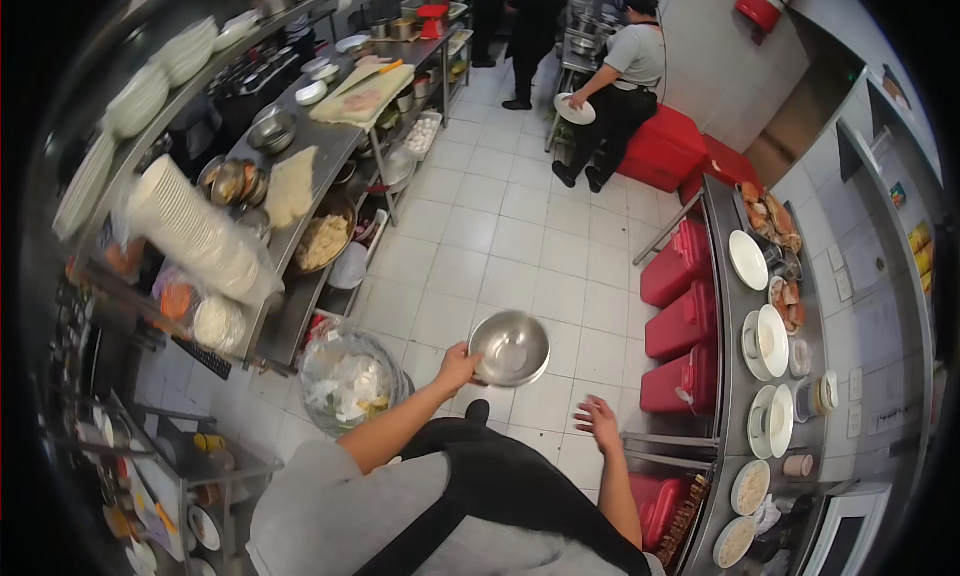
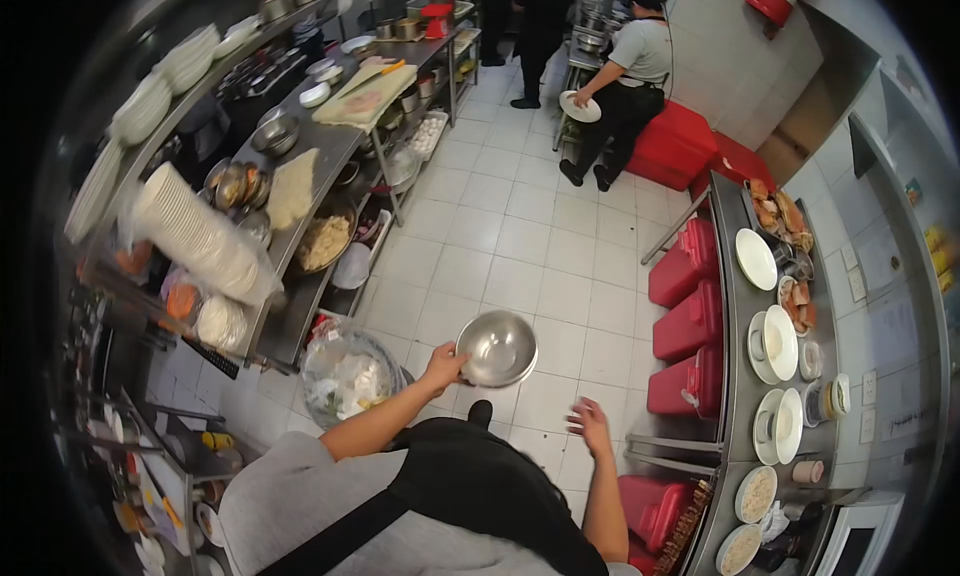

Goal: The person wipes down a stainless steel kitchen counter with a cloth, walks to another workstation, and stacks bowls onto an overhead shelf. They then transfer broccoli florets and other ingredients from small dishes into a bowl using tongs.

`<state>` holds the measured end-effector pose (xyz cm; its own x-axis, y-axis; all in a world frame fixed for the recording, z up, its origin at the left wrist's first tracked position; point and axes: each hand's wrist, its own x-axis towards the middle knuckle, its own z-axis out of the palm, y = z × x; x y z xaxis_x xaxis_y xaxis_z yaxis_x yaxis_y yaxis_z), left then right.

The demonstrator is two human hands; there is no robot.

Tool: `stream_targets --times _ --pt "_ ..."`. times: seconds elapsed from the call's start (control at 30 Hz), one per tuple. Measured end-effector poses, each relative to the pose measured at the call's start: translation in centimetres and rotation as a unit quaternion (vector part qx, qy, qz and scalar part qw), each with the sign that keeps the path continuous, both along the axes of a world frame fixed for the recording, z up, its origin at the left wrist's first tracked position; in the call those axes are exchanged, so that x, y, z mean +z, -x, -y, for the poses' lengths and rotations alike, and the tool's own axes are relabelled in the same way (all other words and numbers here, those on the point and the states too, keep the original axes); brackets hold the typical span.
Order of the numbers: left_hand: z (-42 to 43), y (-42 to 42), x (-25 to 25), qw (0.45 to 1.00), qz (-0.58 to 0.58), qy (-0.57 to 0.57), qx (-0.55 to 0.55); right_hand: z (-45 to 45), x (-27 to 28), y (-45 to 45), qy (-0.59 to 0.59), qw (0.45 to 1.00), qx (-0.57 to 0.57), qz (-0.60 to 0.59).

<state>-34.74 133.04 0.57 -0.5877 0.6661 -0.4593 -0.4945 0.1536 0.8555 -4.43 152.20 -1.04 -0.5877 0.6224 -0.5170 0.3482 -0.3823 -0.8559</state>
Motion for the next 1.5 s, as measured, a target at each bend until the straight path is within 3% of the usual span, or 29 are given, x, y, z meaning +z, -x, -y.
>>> stream_targets --times 0.07,0.17,0.23,0.33,0.57,0.63,0.67,0.73,0.77,0.8,0.83,0.9,0.97,1.1,1.2,1.23,1.27,1.3,1.33,1.4,1.43,1.5 --pt "-3.7 2.6 1.6 1.0 0.012 -0.006 0.007 -2.6 -4.4 -4.7 0.018 0.986 -0.167 0.015" --pt "-8.8 7.8 3.3 0.999 0.013 -0.025 0.043 -2.1 -12.0 -12.3 0.123 0.903 -0.391 0.128" --pt "-12.3 11.1 4.1 0.997 0.009 -0.033 0.068 -0.9 -30.6 -25.1 0.16 0.926 -0.174 0.295" --pt "-16.8 17.0 4.7 0.991 0.043 -0.065 0.107 1.4 -22.9 -22.8 0.227 0.886 -0.168 0.367" --pt "-24.3 27.3 5.2 0.969 0.057 -0.107 0.215 -14.6 -20.4 -12.1 0.174 0.915 -0.098 0.351" --pt "-26.4 29.6 5.7 0.96 0.053 -0.105 0.256 -22.8 -21.2 -7.0 0.109 0.937 -0.048 0.329" --pt "-27.2 31.0 5.8 0.957 0.053 -0.106 0.266 -27.5 -21.6 -4.6 0.037 0.948 0.022 0.315" --pt "-27.6 32.9 4.6 0.95 0.054 -0.155 0.267 -37.6 -25.4 1.6 -0.194 0.918 0.227 0.26" --pt "-27.8 33.7 4.3 0.947 0.062 -0.153 0.275 -42.2 -27.6 5.1 -0.222 0.93 0.232 0.181" --pt "-28.2 34.9 4.2 0.945 0.058 -0.148 0.286 -45.0 -21.2 10.6 -0.101 0.98 0.077 0.152" --pt "-28.8 35.8 4.0 0.943 0.055 -0.144 0.295 -45.3 -12.9 16.5 0.012 0.992 -0.096 0.087" --pt "-30.1 37.8 3.9 0.932 0.052 -0.146 0.328 -48.3 -6.7 24.1 -0.076 0.99 -0.103 0.055" --pt "-31.0 41.8 2.7 0.922 0.081 -0.148 0.347 -51.1 -4.6 29.6 -0.081 0.993 -0.078 0.043" --pt "-35.1 51.0 2.0 0.908 0.08 -0.179 0.37 -50.8 -4.6 36.3 -0.068 0.998 0.0 0.01" --pt "-38.7 59.4 1.8 0.891 0.082 -0.188 0.406 -47.9 -8.7 35.6 0.013 0.982 0.155 0.103" --pt "-39.7 62.5 1.8 0.893 0.087 -0.191 0.398 -46.8 -10.2 35.0 0.018 0.963 0.253 0.092" --pt "-40.7 65.6 1.8 0.895 0.092 -0.195 0.391 -45.8 -11.1 33.6 0.163 0.963 0.16 0.142" --pt "-41.7 68.3 2.1 0.888 0.076 -0.195 0.409 -44.1 -11.4 32.4 0.155 0.958 0.18 0.163" --pt "-42.9 71.3 2.5 0.882 0.058 -0.195 0.425 -42.8 -9.6 32.7 -0.003 0.907 0.365 0.212" --pt "-44.5 76.7 3.2 0.872 0.045 -0.188 0.45 -40.3 -8.4 32.0 0.015 0.91 0.336 0.242" --pt "-44.9 78.8 3.9 0.867 0.027 -0.182 0.464 -39.5 -6.5 31.3 -0.036 0.913 0.363 0.185" --pt "-46.1 83.3 3.9 0.857 0.011 -0.17 0.486 -38.5 -4.5 31.6 -0.043 0.931 0.309 0.192"
